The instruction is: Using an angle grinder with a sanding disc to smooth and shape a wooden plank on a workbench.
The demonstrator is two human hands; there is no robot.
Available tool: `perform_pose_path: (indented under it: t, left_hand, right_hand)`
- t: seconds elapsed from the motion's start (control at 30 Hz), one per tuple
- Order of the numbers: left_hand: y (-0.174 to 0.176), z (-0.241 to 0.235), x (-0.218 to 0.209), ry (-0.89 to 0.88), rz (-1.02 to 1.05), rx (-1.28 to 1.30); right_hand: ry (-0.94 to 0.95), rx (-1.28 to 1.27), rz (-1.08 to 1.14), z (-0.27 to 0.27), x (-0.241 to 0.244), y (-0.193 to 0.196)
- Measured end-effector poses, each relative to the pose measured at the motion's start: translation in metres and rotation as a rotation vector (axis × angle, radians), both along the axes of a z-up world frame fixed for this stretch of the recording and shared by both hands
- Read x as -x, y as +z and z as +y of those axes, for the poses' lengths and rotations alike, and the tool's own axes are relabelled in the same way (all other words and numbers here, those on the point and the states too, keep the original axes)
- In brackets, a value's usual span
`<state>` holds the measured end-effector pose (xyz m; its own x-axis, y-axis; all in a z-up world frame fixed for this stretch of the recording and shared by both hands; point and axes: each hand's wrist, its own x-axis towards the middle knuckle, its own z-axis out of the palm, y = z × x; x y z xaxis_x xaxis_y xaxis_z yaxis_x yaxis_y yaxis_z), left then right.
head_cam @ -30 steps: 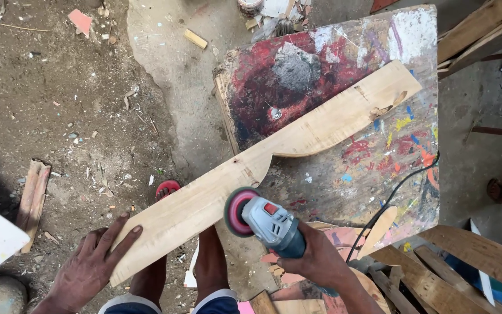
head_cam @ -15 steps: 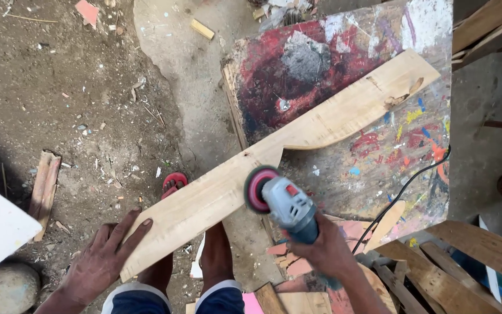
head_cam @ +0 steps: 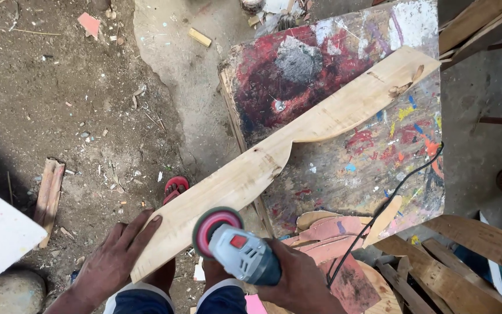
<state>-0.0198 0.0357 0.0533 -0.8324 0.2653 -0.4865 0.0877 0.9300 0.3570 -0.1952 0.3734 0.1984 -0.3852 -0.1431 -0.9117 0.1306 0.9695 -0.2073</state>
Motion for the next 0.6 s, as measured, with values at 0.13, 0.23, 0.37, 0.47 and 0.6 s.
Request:
perform_pose_path:
  t: [0.13,0.23,0.37,0.47,0.6]
  left_hand:
    - [-0.003,-0.001,0.006,0.067,-0.053,-0.245]
    - [0.001,-0.002,0.01,0.349,-0.248,-0.613]
    - [0.011,0.01,0.017,0.706,-0.421,-0.869]
    - [0.028,0.02,0.023,1.217,-0.838,-0.788]
    - [0.053,0.028,0.032,1.447,-0.971,-0.802]
  right_hand:
    - [0.057,0.123,-0.022,-0.002,-0.008,0.001]
    - [0.14,0.236,-0.059,0.009,-0.009,-0.004]
    - [-0.271,0.286,-0.079,0.019,0.001,0.01]
    - [-0.124,0.056,0.119,0.03,0.004,-0.003]
    - [-0.145,0.047,0.188,0.021,0.012,-0.009]
